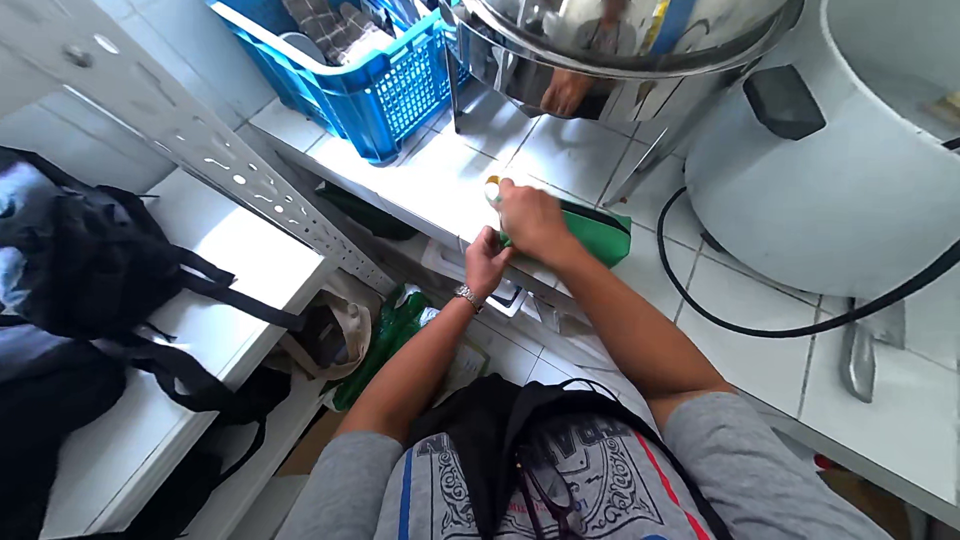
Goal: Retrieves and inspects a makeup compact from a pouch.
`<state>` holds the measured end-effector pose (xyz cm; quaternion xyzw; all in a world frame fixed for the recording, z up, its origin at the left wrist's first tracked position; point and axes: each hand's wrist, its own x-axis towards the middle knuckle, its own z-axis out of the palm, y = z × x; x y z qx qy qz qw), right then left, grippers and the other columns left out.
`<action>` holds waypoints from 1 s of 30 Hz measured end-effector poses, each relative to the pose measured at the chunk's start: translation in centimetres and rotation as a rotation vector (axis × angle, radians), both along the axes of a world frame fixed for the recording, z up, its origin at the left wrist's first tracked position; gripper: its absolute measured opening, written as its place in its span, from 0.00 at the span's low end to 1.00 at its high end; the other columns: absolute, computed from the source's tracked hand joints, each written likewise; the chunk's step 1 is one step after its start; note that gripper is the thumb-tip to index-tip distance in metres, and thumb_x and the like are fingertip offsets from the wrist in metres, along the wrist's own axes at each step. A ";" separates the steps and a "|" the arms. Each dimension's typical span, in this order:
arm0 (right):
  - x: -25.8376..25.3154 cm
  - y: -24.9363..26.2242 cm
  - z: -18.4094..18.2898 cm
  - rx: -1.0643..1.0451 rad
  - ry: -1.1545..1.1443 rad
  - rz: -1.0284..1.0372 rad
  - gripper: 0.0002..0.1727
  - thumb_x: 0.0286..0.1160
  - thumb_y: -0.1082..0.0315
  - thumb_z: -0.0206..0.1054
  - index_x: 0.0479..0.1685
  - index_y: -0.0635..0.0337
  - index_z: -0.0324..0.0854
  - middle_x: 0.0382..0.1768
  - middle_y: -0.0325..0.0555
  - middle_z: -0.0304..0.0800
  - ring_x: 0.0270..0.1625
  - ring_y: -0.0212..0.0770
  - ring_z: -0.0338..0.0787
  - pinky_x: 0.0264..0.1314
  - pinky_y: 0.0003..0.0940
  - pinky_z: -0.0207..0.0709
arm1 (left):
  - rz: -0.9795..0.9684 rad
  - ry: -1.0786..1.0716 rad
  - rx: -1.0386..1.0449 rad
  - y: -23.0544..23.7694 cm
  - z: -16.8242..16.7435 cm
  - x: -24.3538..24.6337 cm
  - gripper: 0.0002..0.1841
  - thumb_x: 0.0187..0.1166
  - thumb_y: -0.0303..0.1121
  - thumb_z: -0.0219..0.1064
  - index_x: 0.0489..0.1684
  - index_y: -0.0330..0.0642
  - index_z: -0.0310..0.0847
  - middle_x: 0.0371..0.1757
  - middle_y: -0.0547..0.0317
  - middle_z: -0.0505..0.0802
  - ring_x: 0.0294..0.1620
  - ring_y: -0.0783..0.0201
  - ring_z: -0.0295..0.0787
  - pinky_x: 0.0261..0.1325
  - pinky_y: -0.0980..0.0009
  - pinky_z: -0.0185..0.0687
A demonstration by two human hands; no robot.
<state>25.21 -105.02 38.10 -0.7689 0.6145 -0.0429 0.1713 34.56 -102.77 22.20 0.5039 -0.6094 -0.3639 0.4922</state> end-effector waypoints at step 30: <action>-12.1 2.3 -3.0 -0.072 -0.211 -0.093 0.51 0.57 0.64 0.89 0.84 0.71 0.66 0.71 0.73 0.79 0.70 0.76 0.81 0.67 0.74 0.74 | -0.188 -0.420 -0.629 4.0 0.2 0.7 0.04 0.70 0.25 0.76 0.38 0.35 0.91 0.55 0.38 0.91 0.73 0.37 0.81 0.84 0.40 0.64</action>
